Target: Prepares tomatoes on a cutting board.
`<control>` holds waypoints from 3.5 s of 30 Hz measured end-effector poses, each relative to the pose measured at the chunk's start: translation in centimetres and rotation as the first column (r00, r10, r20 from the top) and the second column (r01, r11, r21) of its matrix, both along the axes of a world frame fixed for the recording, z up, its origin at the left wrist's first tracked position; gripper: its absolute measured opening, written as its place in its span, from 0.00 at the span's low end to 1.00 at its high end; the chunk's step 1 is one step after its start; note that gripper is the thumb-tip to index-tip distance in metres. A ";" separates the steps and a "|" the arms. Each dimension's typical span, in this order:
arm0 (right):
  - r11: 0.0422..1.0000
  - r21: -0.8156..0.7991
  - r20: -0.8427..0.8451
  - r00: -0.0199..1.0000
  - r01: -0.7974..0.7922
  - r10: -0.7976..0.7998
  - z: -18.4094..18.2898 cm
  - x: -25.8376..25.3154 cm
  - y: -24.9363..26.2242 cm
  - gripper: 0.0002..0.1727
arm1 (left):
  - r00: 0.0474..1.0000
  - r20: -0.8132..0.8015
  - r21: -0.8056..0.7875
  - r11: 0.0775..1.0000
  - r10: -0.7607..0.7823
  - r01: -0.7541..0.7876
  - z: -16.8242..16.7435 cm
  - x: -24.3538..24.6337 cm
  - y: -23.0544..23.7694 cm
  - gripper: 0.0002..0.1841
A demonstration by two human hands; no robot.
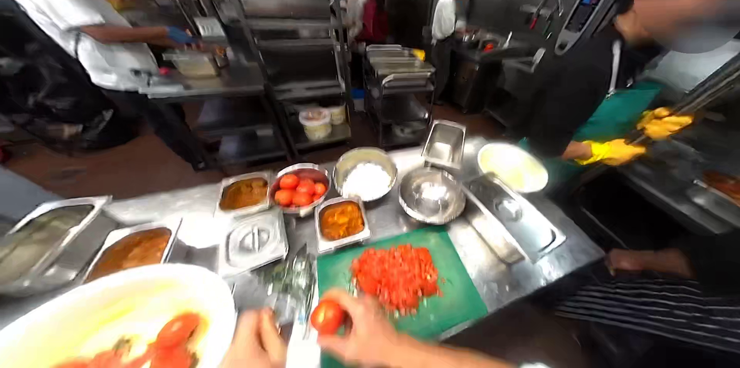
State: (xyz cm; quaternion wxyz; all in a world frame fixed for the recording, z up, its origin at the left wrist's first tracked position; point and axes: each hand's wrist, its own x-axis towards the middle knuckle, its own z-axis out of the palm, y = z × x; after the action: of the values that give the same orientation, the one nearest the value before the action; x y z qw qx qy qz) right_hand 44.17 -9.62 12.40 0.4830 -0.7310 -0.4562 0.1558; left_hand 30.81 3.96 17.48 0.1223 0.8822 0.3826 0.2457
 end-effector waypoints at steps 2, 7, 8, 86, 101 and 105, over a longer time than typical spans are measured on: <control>0.993 -0.107 -0.103 0.993 0.050 -0.061 -0.1 0.5 -0.8 0.36 | 0.990 -0.020 0.059 0.989 0.137 -0.136 1.5 -3.5 4.6 0.22; 0.925 -0.340 -0.025 0.982 0.168 -0.188 -2.6 2.6 -2.4 0.38 | 0.976 -0.135 -0.173 0.965 0.173 -0.196 3.1 -6.5 9.6 0.37; 0.928 -0.337 -0.007 0.985 0.158 -0.170 -2.6 1.9 -2.1 0.38 | 0.987 -0.144 -0.266 0.958 0.070 -0.107 2.8 -5.4 8.3 0.36; 0.835 -0.550 -0.285 0.934 0.022 -0.213 -12.8 -1.3 -6.1 0.13 | 0.937 -0.118 -0.461 0.854 -0.329 0.242 -16.3 1.3 -3.8 0.04; 0.781 -0.621 -0.244 0.932 0.064 -0.270 -12.8 -0.3 -4.9 0.13 | 0.966 -0.057 -0.561 0.809 -0.252 0.178 -17.7 0.5 -3.6 0.18; 0.815 -0.579 -0.296 0.940 -0.034 -0.171 -13.1 -1.3 -6.5 0.13 | 0.974 -0.036 -0.548 0.820 -0.224 0.168 -17.9 0.5 -3.8 0.16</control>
State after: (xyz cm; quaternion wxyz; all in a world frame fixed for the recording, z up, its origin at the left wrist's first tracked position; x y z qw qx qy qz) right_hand 42.86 -16.08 -0.74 0.3147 -0.8214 -0.2721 0.3903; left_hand 31.29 0.12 -0.44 0.3717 0.8574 0.3490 0.0698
